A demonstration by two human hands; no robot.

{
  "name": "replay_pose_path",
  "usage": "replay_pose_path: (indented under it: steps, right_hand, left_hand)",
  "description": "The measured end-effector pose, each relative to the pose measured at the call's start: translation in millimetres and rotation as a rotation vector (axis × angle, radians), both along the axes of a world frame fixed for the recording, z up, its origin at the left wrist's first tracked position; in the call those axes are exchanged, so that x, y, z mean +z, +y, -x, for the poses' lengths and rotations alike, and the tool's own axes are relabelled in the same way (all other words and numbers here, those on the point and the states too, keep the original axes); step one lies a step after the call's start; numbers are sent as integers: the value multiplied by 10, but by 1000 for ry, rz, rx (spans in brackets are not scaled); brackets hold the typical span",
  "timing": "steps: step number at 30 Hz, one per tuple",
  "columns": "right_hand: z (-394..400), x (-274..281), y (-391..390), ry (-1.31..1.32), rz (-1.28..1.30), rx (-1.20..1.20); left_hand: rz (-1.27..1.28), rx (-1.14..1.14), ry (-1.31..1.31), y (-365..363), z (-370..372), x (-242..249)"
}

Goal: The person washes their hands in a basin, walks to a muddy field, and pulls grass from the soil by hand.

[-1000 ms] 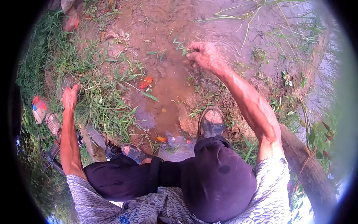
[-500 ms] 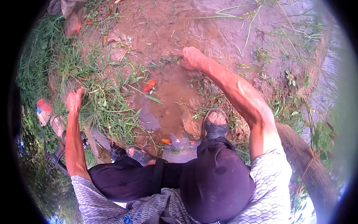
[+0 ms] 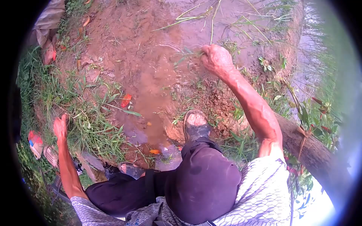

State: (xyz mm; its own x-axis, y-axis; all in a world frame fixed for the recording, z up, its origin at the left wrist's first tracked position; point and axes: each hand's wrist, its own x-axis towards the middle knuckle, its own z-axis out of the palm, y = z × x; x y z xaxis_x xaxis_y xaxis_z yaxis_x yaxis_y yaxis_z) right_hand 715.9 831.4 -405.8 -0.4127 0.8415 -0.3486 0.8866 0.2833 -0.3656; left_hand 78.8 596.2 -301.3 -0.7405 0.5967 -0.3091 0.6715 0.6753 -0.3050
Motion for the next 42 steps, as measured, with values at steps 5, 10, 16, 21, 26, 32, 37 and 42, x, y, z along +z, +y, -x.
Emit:
replay_pose_path:
  steps: [5,10,16,21,26,32,37,42]
  right_hand:
    - [-297,-314,319,-178,-204,-51]
    - [-410,-571,451,-222,-58,-183]
    - [-915,-891,726,-202,-221,321]
    - [-705,-200,609,244,406,-431]
    - [-803,21,352,799,388,-1062]
    - [-1032,99,441,285,121,-502]
    - [-809,-199,254,1,-130,-13]
    - [-724,-436,346,-140,-133,80]
  left_hand:
    - [19,12,10,43,-41,19]
    - [53,34,7,56,-125,55]
    - [42,35,2,91,-162,66]
    - [60,16,1,55,-87,32]
    - [43,-2,16,12,22,-41]
    - [77,12,-4,122,-77,30]
    - [93,22,6,82,-31,9]
    - [73,-11,23,20,-26,3]
